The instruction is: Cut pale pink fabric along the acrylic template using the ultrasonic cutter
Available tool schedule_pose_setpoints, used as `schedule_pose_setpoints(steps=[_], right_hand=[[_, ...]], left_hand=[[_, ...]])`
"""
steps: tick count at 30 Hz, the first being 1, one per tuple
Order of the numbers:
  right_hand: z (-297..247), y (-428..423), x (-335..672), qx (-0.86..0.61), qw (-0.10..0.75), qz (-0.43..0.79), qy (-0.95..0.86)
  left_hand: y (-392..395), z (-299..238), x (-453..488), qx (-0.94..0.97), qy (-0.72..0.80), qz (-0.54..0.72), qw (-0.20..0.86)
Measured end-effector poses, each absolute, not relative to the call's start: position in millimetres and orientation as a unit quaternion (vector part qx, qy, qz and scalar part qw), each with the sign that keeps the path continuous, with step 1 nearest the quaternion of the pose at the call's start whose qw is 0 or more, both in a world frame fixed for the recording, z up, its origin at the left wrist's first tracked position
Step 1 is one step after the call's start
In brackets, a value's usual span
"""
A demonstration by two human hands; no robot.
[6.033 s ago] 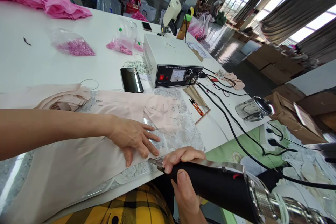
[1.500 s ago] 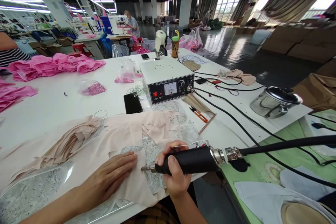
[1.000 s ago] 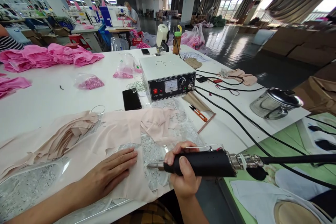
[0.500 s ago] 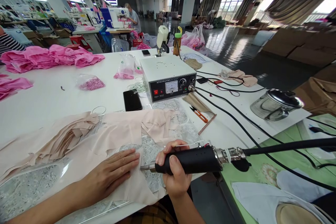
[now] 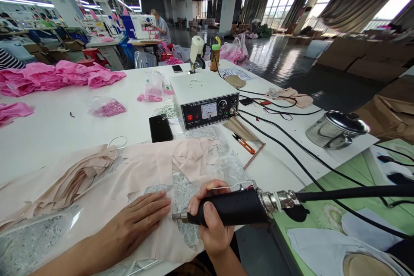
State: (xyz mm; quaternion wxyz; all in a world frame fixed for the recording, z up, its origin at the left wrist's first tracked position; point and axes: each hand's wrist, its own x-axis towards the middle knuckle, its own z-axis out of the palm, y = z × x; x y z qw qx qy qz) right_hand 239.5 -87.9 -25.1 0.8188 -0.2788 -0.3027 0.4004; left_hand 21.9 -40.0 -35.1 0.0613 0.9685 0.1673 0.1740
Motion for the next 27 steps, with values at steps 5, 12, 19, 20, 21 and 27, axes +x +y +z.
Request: schedule_pose_setpoints(steps=[5,12,19,20,21,27], right_hand=[[-24.8,-88.6,240.5,-0.287,0.810,0.410,-0.306],[-24.0,-88.3,241.2,-0.279,0.812,0.407,-0.310],[-24.2,-87.1,241.2,-0.282,0.807,0.407,-0.322],[-24.0,-86.9,241.0,-0.282,0.807,0.406,-0.324],[-23.7,-86.6,240.9,-0.283,0.806,0.406,-0.325],[-20.4,-84.6,243.5,-0.297,0.805,0.392,-0.330]], left_hand=[[-38.3,-35.3,21.4,0.970,0.166,0.169,0.056],[-37.6,-36.5,20.7,0.968,0.162,0.179,0.068],[-36.2,-37.1,21.2,0.967,0.159,0.182,0.079],[-36.2,-36.8,21.4,0.967,0.159,0.184,0.080],[-36.2,-36.5,21.5,0.966,0.159,0.185,0.082],[-36.6,-35.4,21.5,0.970,0.155,0.171,0.074]])
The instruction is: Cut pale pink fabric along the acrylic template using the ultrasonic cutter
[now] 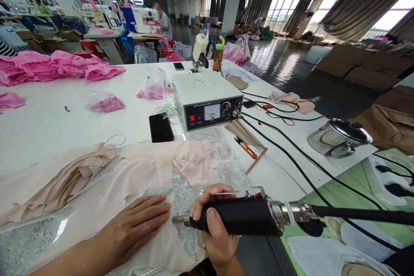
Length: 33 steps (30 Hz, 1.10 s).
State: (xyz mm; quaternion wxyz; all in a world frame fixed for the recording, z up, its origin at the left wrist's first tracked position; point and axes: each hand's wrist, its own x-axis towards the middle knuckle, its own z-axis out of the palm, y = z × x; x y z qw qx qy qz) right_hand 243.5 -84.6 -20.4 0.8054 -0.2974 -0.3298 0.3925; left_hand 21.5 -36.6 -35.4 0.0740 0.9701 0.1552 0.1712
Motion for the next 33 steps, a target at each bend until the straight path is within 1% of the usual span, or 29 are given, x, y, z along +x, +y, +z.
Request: schedule_pose_setpoints(steps=[6,13,21,27,33], right_hand=[[-14.3,-77.7,247.1,-0.314,0.817,0.348,-0.335],[-13.8,-71.5,240.5,-0.328,0.813,0.315,-0.364],[-15.1,-68.4,237.9,-0.327,0.810,0.312,-0.375],[-15.5,-68.8,236.0,-0.339,0.803,0.321,-0.371],[-14.1,-69.1,235.8,-0.348,0.794,0.293,-0.404]], left_hand=[[-38.3,-36.6,22.6,0.967,0.167,0.179,0.075],[-41.7,-34.0,25.7,0.959,0.175,0.194,0.107],[-43.2,-37.2,25.4,0.953,0.189,0.201,0.129],[-43.0,-35.3,26.3,0.956,0.188,0.190,0.119],[-43.8,-33.5,26.8,0.956,0.187,0.194,0.121]])
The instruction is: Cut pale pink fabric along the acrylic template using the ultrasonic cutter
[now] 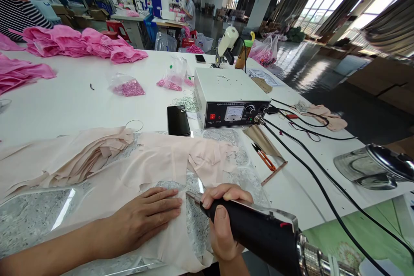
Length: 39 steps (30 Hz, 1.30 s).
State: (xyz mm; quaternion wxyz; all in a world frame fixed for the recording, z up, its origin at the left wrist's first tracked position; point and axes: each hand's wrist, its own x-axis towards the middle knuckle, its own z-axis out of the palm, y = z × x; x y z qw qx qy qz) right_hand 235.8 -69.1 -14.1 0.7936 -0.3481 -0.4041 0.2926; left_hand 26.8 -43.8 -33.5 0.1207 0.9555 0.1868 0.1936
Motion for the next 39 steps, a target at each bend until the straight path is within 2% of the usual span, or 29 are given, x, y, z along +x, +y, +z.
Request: schedule_pose_setpoints(steps=[39], right_hand=[[-13.7,-64.8,233.2,-0.357,0.776,0.296,-0.428]], left_hand=[[-44.6,-36.9,25.6,0.950,0.192,0.206,0.134]])
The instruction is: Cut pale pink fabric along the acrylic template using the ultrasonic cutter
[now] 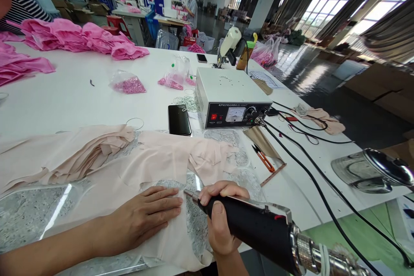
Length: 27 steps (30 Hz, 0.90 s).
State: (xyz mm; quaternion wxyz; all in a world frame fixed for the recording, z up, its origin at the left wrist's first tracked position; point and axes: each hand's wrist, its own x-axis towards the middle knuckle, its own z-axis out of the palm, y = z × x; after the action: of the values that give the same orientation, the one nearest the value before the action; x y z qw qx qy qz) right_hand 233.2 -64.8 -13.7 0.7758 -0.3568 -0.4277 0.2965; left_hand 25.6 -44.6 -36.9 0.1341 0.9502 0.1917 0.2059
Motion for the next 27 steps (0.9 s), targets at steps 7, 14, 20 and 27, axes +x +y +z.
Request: schedule_pose_setpoints(steps=[7,14,20,27], right_hand=[[-15.6,-64.9,234.5,-0.340,0.784,0.313,-0.414],[-13.8,-73.9,245.9,-0.347,0.791,0.329,-0.383],[-14.6,-74.9,248.1,-0.344,0.791,0.330,-0.383],[-13.2,-75.0,247.0,-0.340,0.786,0.333,-0.396]], left_hand=[[-42.8,-36.4,25.9,0.955,0.187,0.197,0.117],[-41.9,-36.0,24.3,0.965,0.168,0.176,0.098],[-40.9,-34.1,24.5,0.968,0.166,0.158,0.101],[-39.8,-31.9,25.3,0.965,0.167,0.169,0.111]])
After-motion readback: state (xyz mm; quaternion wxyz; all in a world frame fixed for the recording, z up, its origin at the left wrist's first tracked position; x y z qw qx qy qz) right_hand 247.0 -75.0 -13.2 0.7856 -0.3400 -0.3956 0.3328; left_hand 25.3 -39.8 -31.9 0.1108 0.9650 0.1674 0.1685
